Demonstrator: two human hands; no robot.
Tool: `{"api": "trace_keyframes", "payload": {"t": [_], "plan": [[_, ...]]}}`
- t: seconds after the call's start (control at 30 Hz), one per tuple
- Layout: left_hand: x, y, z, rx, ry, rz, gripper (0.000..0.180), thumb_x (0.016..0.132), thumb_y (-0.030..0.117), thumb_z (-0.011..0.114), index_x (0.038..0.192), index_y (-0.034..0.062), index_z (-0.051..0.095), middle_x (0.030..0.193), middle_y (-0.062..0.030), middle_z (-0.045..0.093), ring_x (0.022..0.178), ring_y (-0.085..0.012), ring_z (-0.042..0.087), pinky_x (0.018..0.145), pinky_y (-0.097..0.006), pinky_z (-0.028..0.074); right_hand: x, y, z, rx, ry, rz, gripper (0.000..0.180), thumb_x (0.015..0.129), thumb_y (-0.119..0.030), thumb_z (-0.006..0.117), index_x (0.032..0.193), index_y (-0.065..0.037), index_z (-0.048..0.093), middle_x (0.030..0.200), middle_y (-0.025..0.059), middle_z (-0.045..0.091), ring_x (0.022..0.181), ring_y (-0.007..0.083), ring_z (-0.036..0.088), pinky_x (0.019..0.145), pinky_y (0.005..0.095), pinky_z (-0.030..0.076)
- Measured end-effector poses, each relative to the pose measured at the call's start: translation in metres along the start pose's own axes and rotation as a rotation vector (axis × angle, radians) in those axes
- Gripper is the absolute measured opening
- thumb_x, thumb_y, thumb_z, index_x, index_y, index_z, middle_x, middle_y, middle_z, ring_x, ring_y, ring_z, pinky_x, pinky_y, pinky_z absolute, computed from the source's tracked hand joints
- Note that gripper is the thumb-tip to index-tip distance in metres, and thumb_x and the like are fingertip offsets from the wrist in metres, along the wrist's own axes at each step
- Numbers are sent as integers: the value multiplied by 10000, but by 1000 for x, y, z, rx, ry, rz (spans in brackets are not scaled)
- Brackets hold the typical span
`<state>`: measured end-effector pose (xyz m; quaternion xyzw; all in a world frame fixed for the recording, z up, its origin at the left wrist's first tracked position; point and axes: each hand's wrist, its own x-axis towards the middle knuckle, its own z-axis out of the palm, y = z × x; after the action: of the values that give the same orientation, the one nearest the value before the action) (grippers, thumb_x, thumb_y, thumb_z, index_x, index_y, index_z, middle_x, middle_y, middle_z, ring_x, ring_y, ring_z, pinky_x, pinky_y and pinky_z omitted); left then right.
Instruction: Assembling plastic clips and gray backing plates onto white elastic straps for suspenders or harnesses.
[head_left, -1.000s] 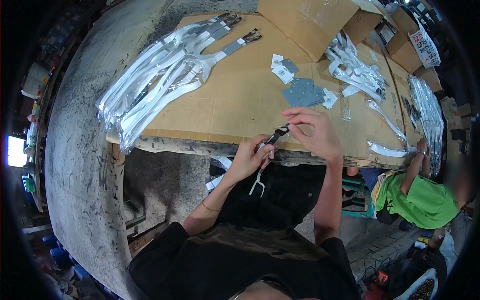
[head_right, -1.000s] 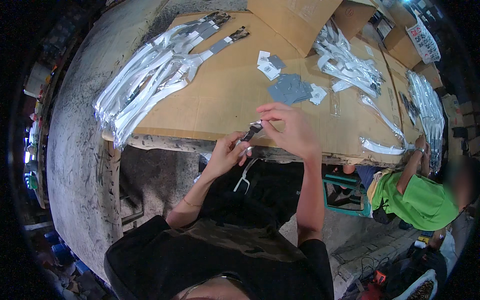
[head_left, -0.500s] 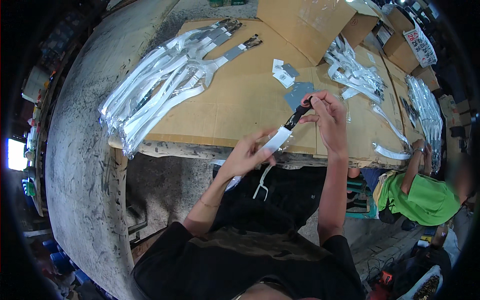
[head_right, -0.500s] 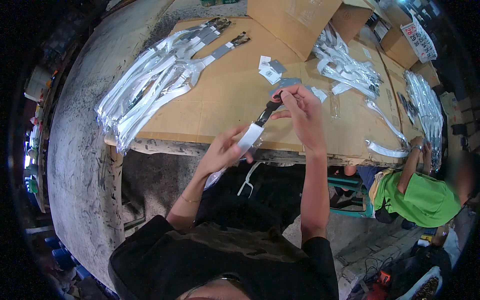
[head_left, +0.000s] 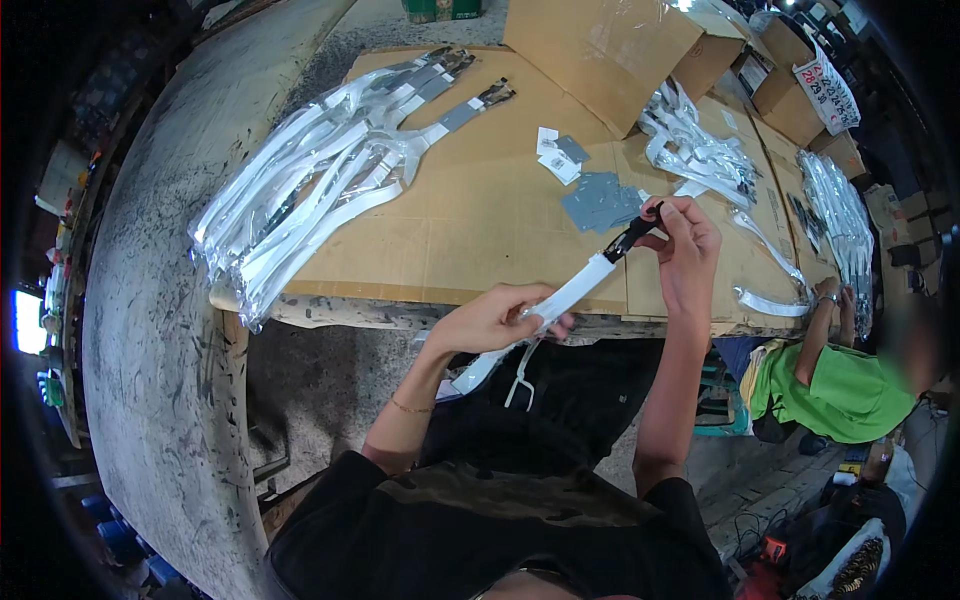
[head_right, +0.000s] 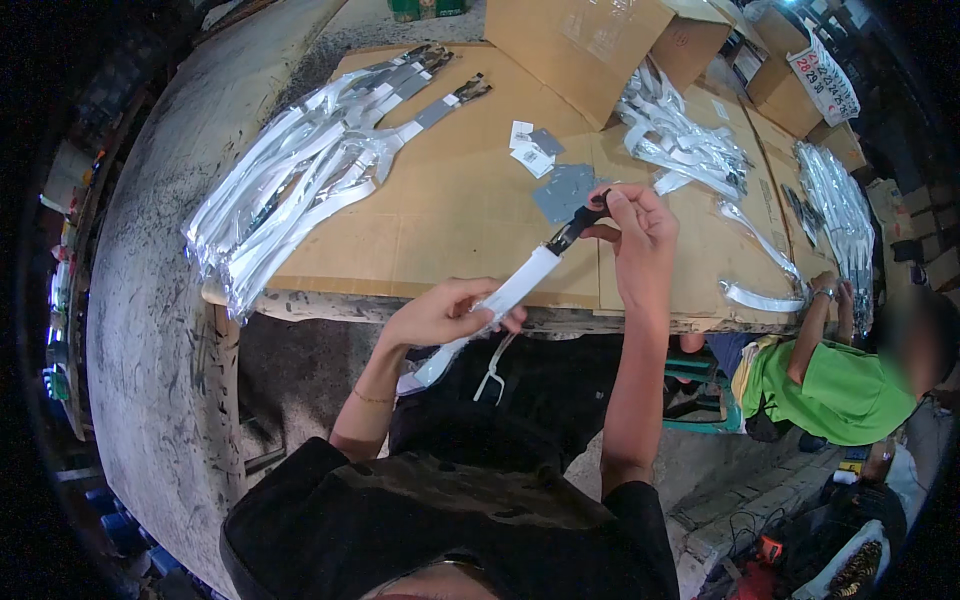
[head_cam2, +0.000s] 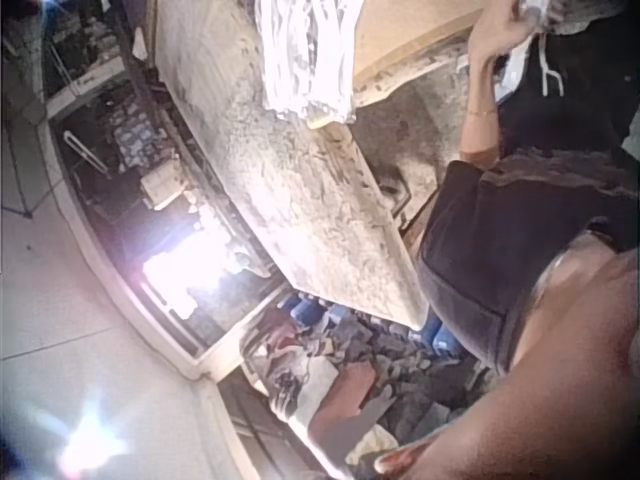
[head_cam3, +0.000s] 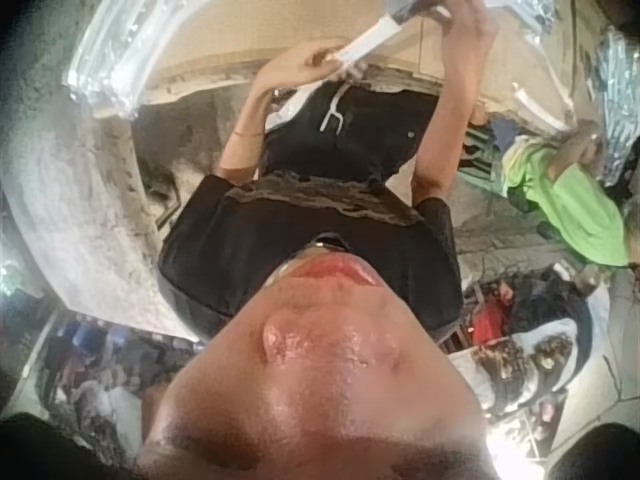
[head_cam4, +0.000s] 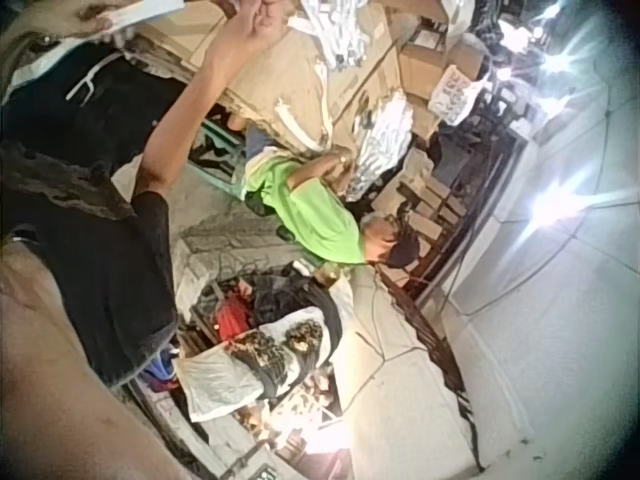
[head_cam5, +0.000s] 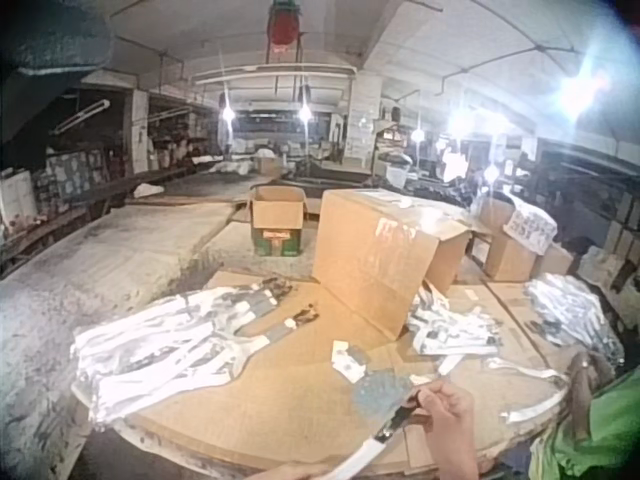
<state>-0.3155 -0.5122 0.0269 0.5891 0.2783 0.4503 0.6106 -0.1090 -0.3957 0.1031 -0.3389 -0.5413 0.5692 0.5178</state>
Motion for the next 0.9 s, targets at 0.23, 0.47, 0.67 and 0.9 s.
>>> {"api": "trace_keyframes", "payload": {"t": [0.23,0.47,0.67,0.9], "plan": [[9,2,2,-34,-8,-155,281,966,177,475,864,-45,613,841,-75,624,693,-124,589,627,-249,468,6,27,-2,83,-82,127,136,933,-94,501,924,-10,608,925,68,627,829,131,608,635,280,548],[-12,-11,13,-182,251,-257,218,996,177,415,1087,-7,489,702,-48,564,455,-80,485,428,-213,391,100,70,-24,-461,-153,167,186,893,-159,568,956,4,631,873,74,658,774,151,635,658,259,512],[-26,-12,19,-263,380,-276,228,990,174,422,1099,-5,512,683,-49,554,453,-86,483,422,-216,380,211,149,-50,-1503,-287,188,302,728,-302,664,845,-25,695,847,200,670,828,340,659,733,389,507],[-46,-9,3,-243,500,-260,235,988,190,434,1082,-7,522,669,-51,552,461,-88,492,422,-217,395,230,177,-33,-1726,-560,127,275,708,-246,616,830,-14,697,907,228,658,857,370,645,743,441,504]]}}
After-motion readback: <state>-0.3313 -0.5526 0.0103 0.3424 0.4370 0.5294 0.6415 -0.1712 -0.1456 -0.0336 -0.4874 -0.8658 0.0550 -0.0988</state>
